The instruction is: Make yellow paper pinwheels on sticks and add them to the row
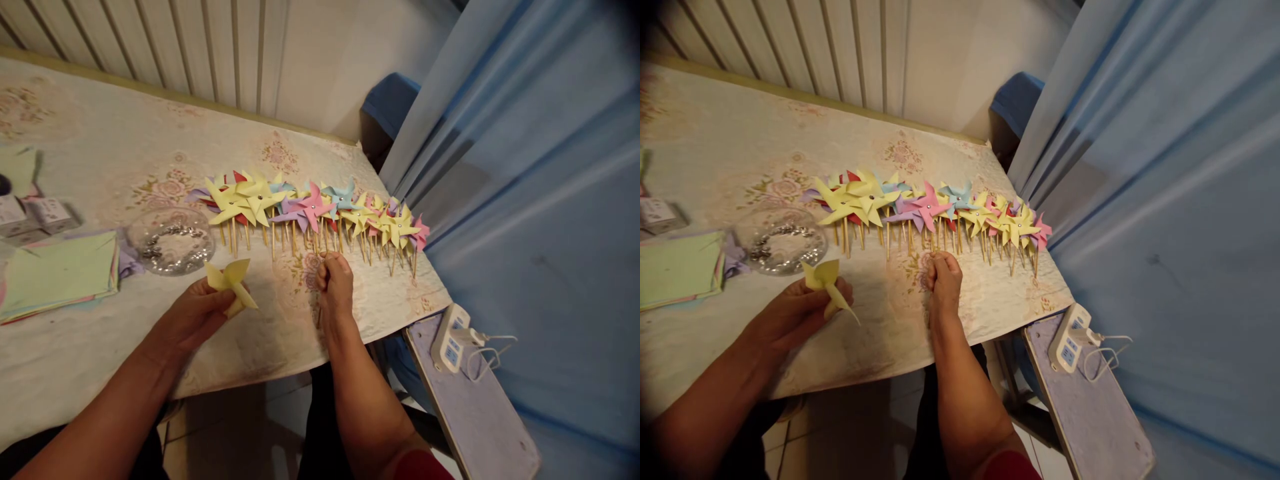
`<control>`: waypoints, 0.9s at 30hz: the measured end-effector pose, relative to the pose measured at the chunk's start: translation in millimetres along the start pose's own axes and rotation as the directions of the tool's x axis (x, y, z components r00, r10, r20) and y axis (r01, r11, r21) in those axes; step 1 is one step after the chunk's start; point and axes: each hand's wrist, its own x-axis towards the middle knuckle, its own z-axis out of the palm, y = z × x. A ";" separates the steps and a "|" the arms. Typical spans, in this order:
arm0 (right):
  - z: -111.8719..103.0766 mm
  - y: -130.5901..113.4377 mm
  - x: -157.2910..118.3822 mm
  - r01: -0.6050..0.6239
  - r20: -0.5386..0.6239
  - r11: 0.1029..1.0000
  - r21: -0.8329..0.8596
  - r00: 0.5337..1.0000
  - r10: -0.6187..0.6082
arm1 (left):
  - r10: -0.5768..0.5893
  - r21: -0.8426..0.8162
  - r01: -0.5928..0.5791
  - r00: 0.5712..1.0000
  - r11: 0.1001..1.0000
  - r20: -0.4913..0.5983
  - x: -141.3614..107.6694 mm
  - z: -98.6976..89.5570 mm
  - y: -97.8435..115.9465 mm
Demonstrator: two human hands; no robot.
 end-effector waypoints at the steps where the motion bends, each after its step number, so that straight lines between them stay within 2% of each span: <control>1: -0.4 0.5 0.5 -0.003 0.004 1.000 -0.004 1.000 0.003 | 0.002 -0.001 -0.002 1.000 1.000 -0.003 0.0 0.3 0.1; 12: 0.0 1.9 0.8 -0.009 -0.057 0.999 -0.045 0.998 0.006 | 0.004 -0.007 -0.004 1.000 1.000 0.013 -0.4 0.9 1.8; 20: -2.5 5.6 2.8 0.017 -0.032 0.999 -0.032 0.999 -0.018 | 0.024 -0.011 -0.023 0.999 1.000 0.044 -0.5 -0.6 1.4; 27: -2.5 3.7 1.4 0.005 -0.036 0.999 -0.046 0.999 -0.007 | 0.006 -0.026 -0.006 1.000 1.000 0.010 0.3 -4.0 -0.4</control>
